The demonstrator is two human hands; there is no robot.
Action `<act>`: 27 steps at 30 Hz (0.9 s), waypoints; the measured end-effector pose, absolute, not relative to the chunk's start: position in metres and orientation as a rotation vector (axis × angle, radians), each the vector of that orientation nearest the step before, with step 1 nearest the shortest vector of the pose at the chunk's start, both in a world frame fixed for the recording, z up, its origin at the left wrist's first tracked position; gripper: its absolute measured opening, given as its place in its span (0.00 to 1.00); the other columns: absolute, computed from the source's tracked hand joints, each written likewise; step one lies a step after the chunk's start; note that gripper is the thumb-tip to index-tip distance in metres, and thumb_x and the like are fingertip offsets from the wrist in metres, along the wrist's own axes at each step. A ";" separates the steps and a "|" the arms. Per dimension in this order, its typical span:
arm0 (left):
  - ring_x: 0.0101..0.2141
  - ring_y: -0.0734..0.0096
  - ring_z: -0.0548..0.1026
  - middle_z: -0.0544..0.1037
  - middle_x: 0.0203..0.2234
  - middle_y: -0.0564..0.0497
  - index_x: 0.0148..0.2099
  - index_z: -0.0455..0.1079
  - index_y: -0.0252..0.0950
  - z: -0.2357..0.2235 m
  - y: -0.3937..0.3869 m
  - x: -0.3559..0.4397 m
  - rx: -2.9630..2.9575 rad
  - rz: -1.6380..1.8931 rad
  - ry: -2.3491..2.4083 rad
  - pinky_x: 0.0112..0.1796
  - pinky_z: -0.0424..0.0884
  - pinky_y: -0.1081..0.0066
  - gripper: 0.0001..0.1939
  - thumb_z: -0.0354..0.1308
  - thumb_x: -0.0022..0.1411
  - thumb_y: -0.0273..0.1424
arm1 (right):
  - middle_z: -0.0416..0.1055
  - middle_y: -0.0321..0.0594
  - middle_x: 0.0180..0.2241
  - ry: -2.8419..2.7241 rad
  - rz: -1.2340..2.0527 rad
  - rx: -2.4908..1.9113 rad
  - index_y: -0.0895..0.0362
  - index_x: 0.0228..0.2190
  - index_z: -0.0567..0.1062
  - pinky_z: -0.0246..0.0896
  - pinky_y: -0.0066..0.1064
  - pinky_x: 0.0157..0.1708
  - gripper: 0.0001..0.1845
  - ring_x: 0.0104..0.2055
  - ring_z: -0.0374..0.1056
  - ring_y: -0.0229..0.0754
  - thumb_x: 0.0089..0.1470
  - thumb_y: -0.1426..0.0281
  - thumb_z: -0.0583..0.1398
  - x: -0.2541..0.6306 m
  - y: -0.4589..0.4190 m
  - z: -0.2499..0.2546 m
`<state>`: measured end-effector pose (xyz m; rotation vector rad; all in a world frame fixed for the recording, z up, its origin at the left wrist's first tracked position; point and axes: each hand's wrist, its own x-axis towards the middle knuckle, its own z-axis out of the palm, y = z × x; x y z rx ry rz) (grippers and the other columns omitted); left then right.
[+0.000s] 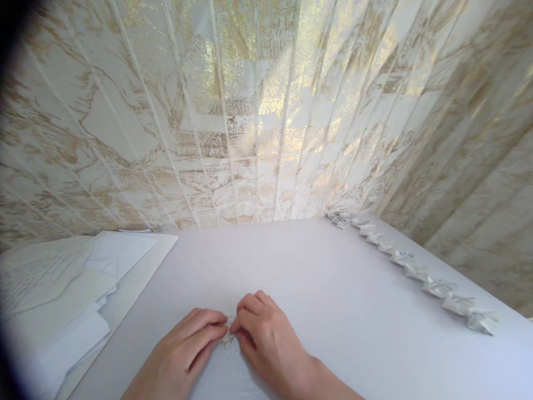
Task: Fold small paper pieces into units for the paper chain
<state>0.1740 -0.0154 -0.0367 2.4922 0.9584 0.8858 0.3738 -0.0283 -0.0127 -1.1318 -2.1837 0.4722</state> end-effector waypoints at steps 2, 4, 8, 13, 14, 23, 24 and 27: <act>0.41 0.70 0.74 0.74 0.39 0.53 0.43 0.69 0.40 -0.036 -0.016 0.174 2.547 0.868 0.944 0.43 0.73 0.71 0.13 0.49 0.66 0.19 | 0.71 0.39 0.35 -2.257 0.359 -1.099 0.56 0.31 0.73 0.61 0.33 0.39 0.12 0.38 0.63 0.42 0.53 0.85 0.58 0.373 -0.029 -0.013; 0.39 0.69 0.74 0.74 0.38 0.52 0.42 0.69 0.39 -0.036 -0.017 0.175 2.568 0.843 0.955 0.41 0.74 0.69 0.10 0.48 0.68 0.21 | 0.72 0.39 0.34 -2.300 0.267 -1.099 0.56 0.31 0.73 0.60 0.34 0.39 0.09 0.37 0.63 0.43 0.55 0.82 0.60 0.372 -0.030 -0.013; 0.36 0.69 0.74 0.72 0.35 0.52 0.39 0.67 0.38 -0.036 -0.017 0.174 2.580 0.790 1.026 0.37 0.73 0.69 0.08 0.49 0.68 0.22 | 0.73 0.37 0.33 -2.299 0.171 -1.112 0.56 0.32 0.74 0.59 0.34 0.39 0.07 0.37 0.64 0.43 0.55 0.80 0.63 0.370 -0.032 -0.013; 0.33 0.69 0.73 0.70 0.32 0.53 0.37 0.66 0.39 -0.035 -0.016 0.172 2.605 0.789 1.081 0.35 0.70 0.69 0.09 0.49 0.68 0.22 | 0.73 0.35 0.32 -2.251 0.161 -1.107 0.56 0.30 0.75 0.57 0.33 0.37 0.08 0.35 0.63 0.41 0.54 0.80 0.64 0.369 -0.032 -0.015; 0.33 0.68 0.73 0.70 0.32 0.53 0.37 0.66 0.39 -0.035 -0.016 0.172 2.610 0.792 1.086 0.35 0.69 0.68 0.09 0.48 0.68 0.23 | 0.73 0.35 0.32 -2.245 0.179 -1.117 0.56 0.30 0.75 0.56 0.33 0.37 0.07 0.35 0.63 0.41 0.55 0.80 0.64 0.369 -0.032 -0.015; 0.36 0.61 0.68 0.69 0.33 0.52 0.33 0.65 0.38 -0.030 -0.013 0.173 2.483 0.695 1.330 0.38 0.65 0.60 0.07 0.52 0.66 0.26 | 0.71 0.33 0.27 -2.018 0.532 -1.397 0.57 0.23 0.74 0.55 0.34 0.39 0.11 0.35 0.62 0.41 0.47 0.84 0.65 0.367 -0.024 -0.013; 0.37 0.60 0.68 0.69 0.33 0.52 0.33 0.65 0.38 -0.028 -0.012 0.174 2.459 0.688 1.340 0.38 0.65 0.59 0.07 0.52 0.66 0.27 | 0.71 0.33 0.27 -1.996 0.569 -1.426 0.57 0.23 0.74 0.55 0.33 0.40 0.12 0.35 0.62 0.41 0.47 0.85 0.64 0.366 -0.023 -0.012; 0.38 0.59 0.67 0.68 0.34 0.50 0.32 0.65 0.38 -0.025 -0.010 0.176 2.403 0.683 1.349 0.39 0.65 0.58 0.08 0.51 0.66 0.28 | 0.70 0.33 0.27 -1.974 0.623 -1.496 0.57 0.22 0.73 0.55 0.34 0.40 0.11 0.36 0.62 0.40 0.48 0.84 0.64 0.364 -0.021 -0.008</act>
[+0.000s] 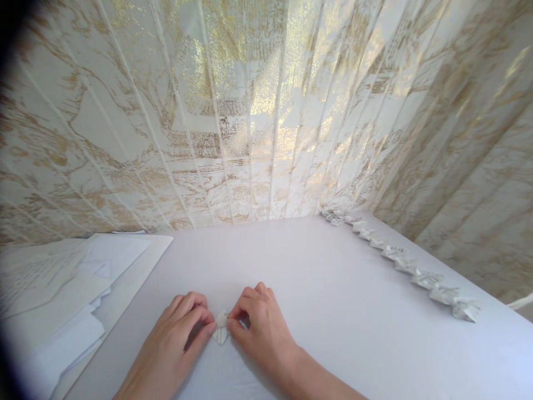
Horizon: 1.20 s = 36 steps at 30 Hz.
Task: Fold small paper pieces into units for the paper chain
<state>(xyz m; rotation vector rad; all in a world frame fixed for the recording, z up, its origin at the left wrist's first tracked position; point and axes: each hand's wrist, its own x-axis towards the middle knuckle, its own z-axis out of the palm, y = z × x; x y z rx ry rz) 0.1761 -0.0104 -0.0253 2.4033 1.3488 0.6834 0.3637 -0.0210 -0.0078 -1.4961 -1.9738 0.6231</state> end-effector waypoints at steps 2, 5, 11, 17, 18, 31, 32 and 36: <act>0.39 0.59 0.66 0.68 0.35 0.50 0.32 0.65 0.38 -0.024 -0.010 0.178 2.388 0.688 1.349 0.39 0.64 0.57 0.09 0.51 0.66 0.28 | 0.70 0.33 0.28 -1.978 0.627 -1.525 0.57 0.23 0.73 0.55 0.34 0.40 0.11 0.36 0.61 0.41 0.50 0.81 0.64 0.363 -0.020 -0.006; 0.39 0.58 0.65 0.68 0.36 0.49 0.32 0.65 0.38 -0.022 -0.010 0.180 2.386 0.704 1.350 0.40 0.64 0.56 0.09 0.50 0.66 0.28 | 0.69 0.34 0.29 -1.995 0.596 -1.537 0.57 0.24 0.73 0.54 0.35 0.40 0.10 0.37 0.61 0.42 0.54 0.77 0.65 0.361 -0.020 -0.007; 0.39 0.57 0.65 0.68 0.35 0.49 0.31 0.63 0.38 -0.023 -0.010 0.184 2.389 0.707 1.420 0.39 0.63 0.56 0.07 0.51 0.63 0.27 | 0.69 0.36 0.32 -2.084 0.428 -1.572 0.57 0.27 0.70 0.54 0.36 0.39 0.09 0.37 0.61 0.43 0.54 0.79 0.63 0.357 -0.021 -0.011; 0.41 0.58 0.66 0.68 0.37 0.50 0.32 0.64 0.39 -0.029 -0.008 0.178 2.376 0.714 1.454 0.40 0.64 0.58 0.06 0.50 0.62 0.26 | 0.69 0.35 0.34 -2.126 0.474 -1.543 0.56 0.30 0.69 0.53 0.35 0.40 0.10 0.39 0.61 0.43 0.53 0.81 0.63 0.363 -0.019 -0.010; 0.41 0.59 0.66 0.69 0.38 0.50 0.33 0.64 0.40 -0.030 -0.008 0.177 2.375 0.717 1.460 0.41 0.64 0.59 0.06 0.50 0.61 0.25 | 0.69 0.35 0.34 -2.127 0.486 -1.536 0.56 0.30 0.69 0.53 0.35 0.41 0.10 0.39 0.61 0.43 0.53 0.82 0.62 0.364 -0.019 -0.009; 0.47 0.58 0.67 0.72 0.44 0.50 0.47 0.69 0.44 -0.033 -0.004 0.175 2.389 0.744 1.386 0.44 0.66 0.57 0.14 0.51 0.62 0.25 | 0.68 0.34 0.33 -2.078 0.575 -1.523 0.56 0.28 0.69 0.52 0.35 0.41 0.10 0.39 0.60 0.42 0.50 0.82 0.63 0.363 -0.016 -0.007; 0.49 0.57 0.66 0.71 0.47 0.50 0.51 0.69 0.46 -0.034 -0.003 0.174 2.407 0.751 1.346 0.46 0.66 0.57 0.17 0.50 0.63 0.25 | 0.68 0.34 0.33 -2.072 0.585 -1.515 0.56 0.28 0.69 0.51 0.35 0.41 0.11 0.39 0.60 0.42 0.49 0.84 0.62 0.364 -0.017 -0.006; 0.54 0.59 0.64 0.69 0.56 0.50 0.55 0.68 0.49 -0.037 -0.002 0.172 2.540 0.760 1.202 0.50 0.65 0.57 0.21 0.46 0.66 0.23 | 0.68 0.33 0.33 -2.055 0.589 -1.489 0.56 0.28 0.68 0.51 0.35 0.41 0.14 0.39 0.60 0.42 0.48 0.88 0.59 0.367 -0.022 -0.007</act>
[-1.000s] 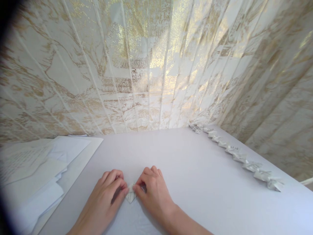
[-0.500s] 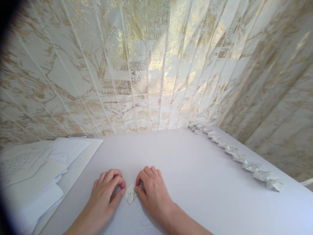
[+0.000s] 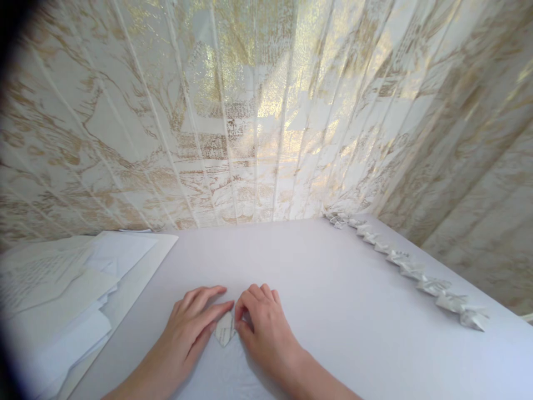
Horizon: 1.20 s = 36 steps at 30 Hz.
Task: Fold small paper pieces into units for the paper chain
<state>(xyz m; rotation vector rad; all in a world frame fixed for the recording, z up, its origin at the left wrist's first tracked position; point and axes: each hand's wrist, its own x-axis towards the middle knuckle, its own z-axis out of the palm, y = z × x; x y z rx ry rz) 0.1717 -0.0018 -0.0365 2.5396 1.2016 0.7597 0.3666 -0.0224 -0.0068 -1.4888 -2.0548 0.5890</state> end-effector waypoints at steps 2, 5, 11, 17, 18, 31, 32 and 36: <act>0.54 0.59 0.64 0.69 0.56 0.50 0.54 0.68 0.48 -0.035 -0.003 0.172 2.596 0.760 1.163 0.51 0.65 0.58 0.21 0.46 0.66 0.22 | 0.68 0.34 0.33 -2.041 0.575 -1.482 0.56 0.28 0.67 0.51 0.35 0.41 0.14 0.39 0.60 0.42 0.48 0.88 0.58 0.365 -0.024 -0.009; 0.53 0.58 0.65 0.72 0.52 0.49 0.48 0.69 0.44 -0.030 -0.007 0.172 2.594 0.755 1.149 0.50 0.64 0.56 0.15 0.47 0.66 0.23 | 0.69 0.35 0.35 -2.018 0.550 -1.462 0.56 0.29 0.68 0.52 0.36 0.42 0.14 0.40 0.61 0.43 0.47 0.87 0.59 0.363 -0.024 -0.013; 0.40 0.64 0.69 0.72 0.36 0.53 0.36 0.65 0.41 -0.020 -0.011 0.171 2.202 0.764 1.159 0.42 0.67 0.64 0.08 0.49 0.68 0.35 | 0.70 0.36 0.37 -1.912 0.710 -1.370 0.55 0.36 0.71 0.57 0.36 0.44 0.14 0.42 0.63 0.44 0.48 0.82 0.64 0.364 -0.024 -0.010; 0.34 0.70 0.72 0.70 0.30 0.56 0.38 0.64 0.42 -0.019 -0.012 0.173 1.757 0.809 1.093 0.35 0.69 0.73 0.13 0.47 0.70 0.43 | 0.72 0.32 0.29 -1.747 1.000 -1.282 0.55 0.33 0.71 0.60 0.25 0.31 0.04 0.30 0.67 0.36 0.56 0.74 0.61 0.361 -0.029 -0.007; 0.33 0.70 0.72 0.70 0.30 0.56 0.39 0.64 0.42 -0.020 -0.012 0.173 1.780 0.800 1.104 0.35 0.69 0.73 0.11 0.47 0.70 0.42 | 0.71 0.32 0.28 -1.797 0.916 -1.268 0.55 0.32 0.70 0.60 0.25 0.30 0.03 0.29 0.66 0.36 0.57 0.74 0.59 0.362 -0.029 -0.007; 0.33 0.67 0.70 0.72 0.28 0.56 0.30 0.62 0.40 -0.023 -0.012 0.174 2.530 0.777 1.138 0.34 0.66 0.68 0.11 0.54 0.63 0.21 | 0.69 0.38 0.30 -2.366 0.061 -1.169 0.55 0.30 0.68 0.57 0.30 0.30 0.11 0.31 0.62 0.42 0.54 0.83 0.57 0.365 -0.029 -0.016; 0.34 0.67 0.71 0.73 0.29 0.56 0.31 0.62 0.40 -0.023 -0.013 0.173 2.539 0.761 1.135 0.35 0.66 0.68 0.10 0.55 0.62 0.20 | 0.69 0.38 0.31 -2.341 0.129 -1.162 0.55 0.31 0.69 0.58 0.30 0.31 0.12 0.32 0.63 0.42 0.52 0.85 0.58 0.367 -0.030 -0.017; 0.37 0.66 0.71 0.74 0.34 0.55 0.37 0.65 0.40 -0.020 -0.016 0.176 2.556 0.737 1.108 0.37 0.67 0.67 0.12 0.59 0.57 0.17 | 0.71 0.38 0.34 -2.293 0.301 -1.121 0.55 0.35 0.71 0.61 0.30 0.37 0.14 0.36 0.65 0.42 0.52 0.86 0.58 0.374 -0.034 -0.016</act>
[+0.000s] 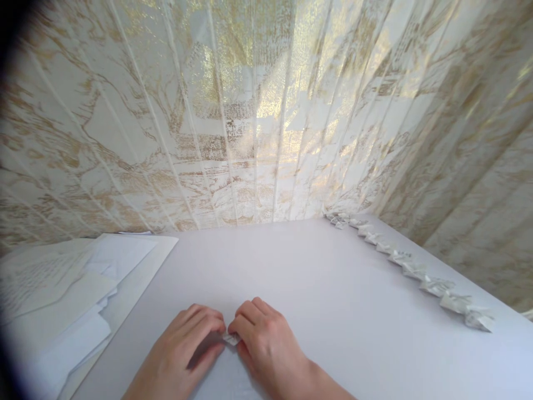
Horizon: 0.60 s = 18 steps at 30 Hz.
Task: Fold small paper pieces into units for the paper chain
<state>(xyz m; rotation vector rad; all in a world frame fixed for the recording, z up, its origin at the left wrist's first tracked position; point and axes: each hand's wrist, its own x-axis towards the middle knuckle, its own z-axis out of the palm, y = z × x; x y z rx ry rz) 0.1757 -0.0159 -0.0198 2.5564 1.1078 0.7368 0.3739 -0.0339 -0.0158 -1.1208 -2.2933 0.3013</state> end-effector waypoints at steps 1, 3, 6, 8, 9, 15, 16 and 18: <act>0.37 0.66 0.71 0.75 0.34 0.55 0.37 0.66 0.40 -0.019 -0.017 0.177 2.571 0.733 1.093 0.37 0.67 0.66 0.12 0.60 0.56 0.17 | 0.72 0.38 0.34 -2.285 0.340 -1.116 0.55 0.35 0.72 0.61 0.30 0.38 0.14 0.36 0.65 0.42 0.54 0.85 0.58 0.376 -0.035 -0.015; 0.37 0.66 0.71 0.75 0.35 0.55 0.38 0.67 0.39 -0.018 -0.017 0.179 2.609 0.736 1.053 0.37 0.67 0.66 0.12 0.60 0.57 0.18 | 0.72 0.39 0.35 -2.254 0.419 -1.099 0.55 0.36 0.71 0.62 0.30 0.39 0.11 0.37 0.66 0.42 0.56 0.83 0.59 0.379 -0.039 -0.012; 0.38 0.66 0.71 0.76 0.35 0.55 0.38 0.67 0.39 -0.017 -0.016 0.183 2.670 0.750 1.007 0.38 0.66 0.65 0.09 0.59 0.60 0.19 | 0.73 0.39 0.38 -2.212 0.490 -1.085 0.56 0.36 0.71 0.63 0.31 0.41 0.10 0.39 0.67 0.42 0.56 0.82 0.60 0.384 -0.043 -0.010; 0.38 0.65 0.70 0.77 0.36 0.54 0.39 0.68 0.39 -0.017 -0.015 0.185 2.713 0.760 0.981 0.39 0.66 0.64 0.08 0.59 0.61 0.20 | 0.73 0.40 0.40 -2.197 0.496 -1.110 0.55 0.38 0.72 0.64 0.32 0.42 0.12 0.40 0.67 0.43 0.54 0.82 0.61 0.387 -0.045 -0.010; 0.38 0.64 0.70 0.77 0.36 0.54 0.39 0.68 0.38 -0.017 -0.015 0.185 2.732 0.766 0.969 0.39 0.65 0.63 0.08 0.58 0.62 0.20 | 0.73 0.40 0.40 -2.194 0.499 -1.126 0.55 0.38 0.73 0.64 0.32 0.42 0.12 0.40 0.68 0.43 0.54 0.83 0.62 0.387 -0.046 -0.011; 0.39 0.63 0.69 0.75 0.36 0.52 0.39 0.69 0.38 -0.020 -0.017 0.186 2.745 0.791 0.934 0.38 0.65 0.63 0.07 0.54 0.64 0.20 | 0.72 0.41 0.39 -2.169 0.530 -1.167 0.57 0.38 0.76 0.65 0.30 0.42 0.11 0.39 0.68 0.41 0.57 0.83 0.60 0.386 -0.046 -0.013; 0.39 0.63 0.69 0.74 0.36 0.52 0.38 0.69 0.38 -0.020 -0.017 0.187 2.714 0.789 0.953 0.38 0.65 0.63 0.08 0.54 0.64 0.20 | 0.72 0.41 0.39 -2.152 0.529 -1.183 0.57 0.37 0.76 0.65 0.30 0.42 0.11 0.39 0.68 0.41 0.57 0.83 0.59 0.386 -0.045 -0.013; 0.38 0.64 0.69 0.73 0.34 0.51 0.36 0.69 0.37 -0.021 -0.016 0.190 2.634 0.790 1.022 0.37 0.65 0.64 0.08 0.53 0.64 0.20 | 0.72 0.40 0.38 -2.115 0.529 -1.233 0.57 0.33 0.76 0.63 0.32 0.41 0.10 0.39 0.67 0.41 0.57 0.83 0.60 0.386 -0.043 -0.012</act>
